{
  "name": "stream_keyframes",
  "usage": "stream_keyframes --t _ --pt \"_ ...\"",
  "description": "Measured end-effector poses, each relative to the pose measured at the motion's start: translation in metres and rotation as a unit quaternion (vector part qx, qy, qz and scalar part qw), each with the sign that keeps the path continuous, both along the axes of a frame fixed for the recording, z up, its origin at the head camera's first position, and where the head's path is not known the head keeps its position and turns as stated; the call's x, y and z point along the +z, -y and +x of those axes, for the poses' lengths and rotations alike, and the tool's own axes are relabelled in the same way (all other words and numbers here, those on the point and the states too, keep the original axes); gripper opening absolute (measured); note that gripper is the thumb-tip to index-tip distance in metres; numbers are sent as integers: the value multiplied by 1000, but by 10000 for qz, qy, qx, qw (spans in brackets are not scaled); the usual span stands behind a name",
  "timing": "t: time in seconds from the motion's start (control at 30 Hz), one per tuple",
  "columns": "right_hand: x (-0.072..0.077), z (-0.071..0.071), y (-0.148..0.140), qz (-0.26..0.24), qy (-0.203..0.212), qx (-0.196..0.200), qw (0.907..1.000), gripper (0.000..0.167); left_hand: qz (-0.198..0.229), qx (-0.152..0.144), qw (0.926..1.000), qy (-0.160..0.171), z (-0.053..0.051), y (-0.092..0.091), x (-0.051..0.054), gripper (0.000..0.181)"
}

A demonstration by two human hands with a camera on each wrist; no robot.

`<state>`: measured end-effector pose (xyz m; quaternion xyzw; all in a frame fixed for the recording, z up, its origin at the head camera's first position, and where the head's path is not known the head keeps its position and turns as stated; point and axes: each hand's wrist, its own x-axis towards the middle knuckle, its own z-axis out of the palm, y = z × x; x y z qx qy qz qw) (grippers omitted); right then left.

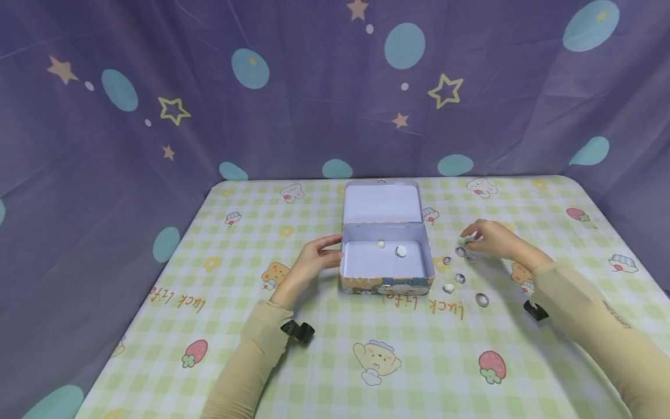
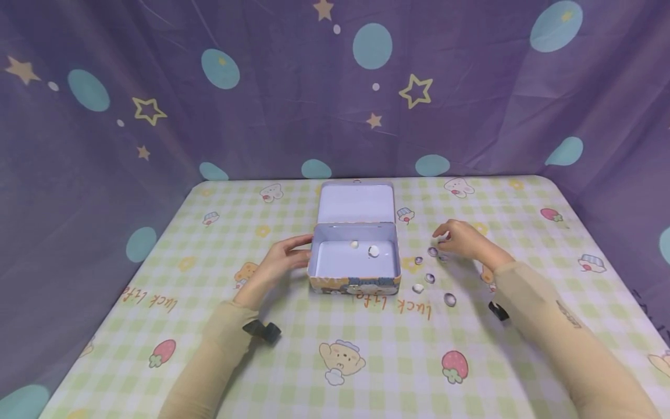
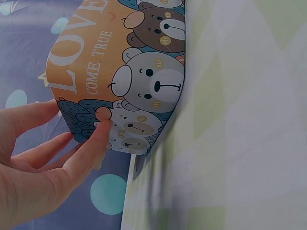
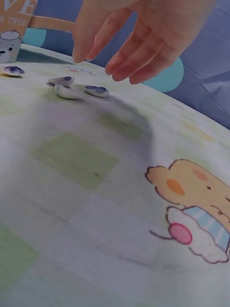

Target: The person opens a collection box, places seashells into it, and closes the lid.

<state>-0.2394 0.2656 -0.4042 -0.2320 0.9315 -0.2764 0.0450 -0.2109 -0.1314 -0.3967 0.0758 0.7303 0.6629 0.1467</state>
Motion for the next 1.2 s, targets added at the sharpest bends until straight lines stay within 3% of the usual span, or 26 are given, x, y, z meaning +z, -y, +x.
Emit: stream_keyframes --t 0.23,0.43,1.2 --pt "5 0 5 345 296 -230 9987 26 16 -45 10000 -22 -1 0 0 48" --pt "-2 -5 2 421 376 -311 9979 28 34 -40 10000 -29 -1 0 -1 48" --pt "-11 -6 2 503 13 -120 9987 25 -124 -7 9999 -100 1 0 -1 49"
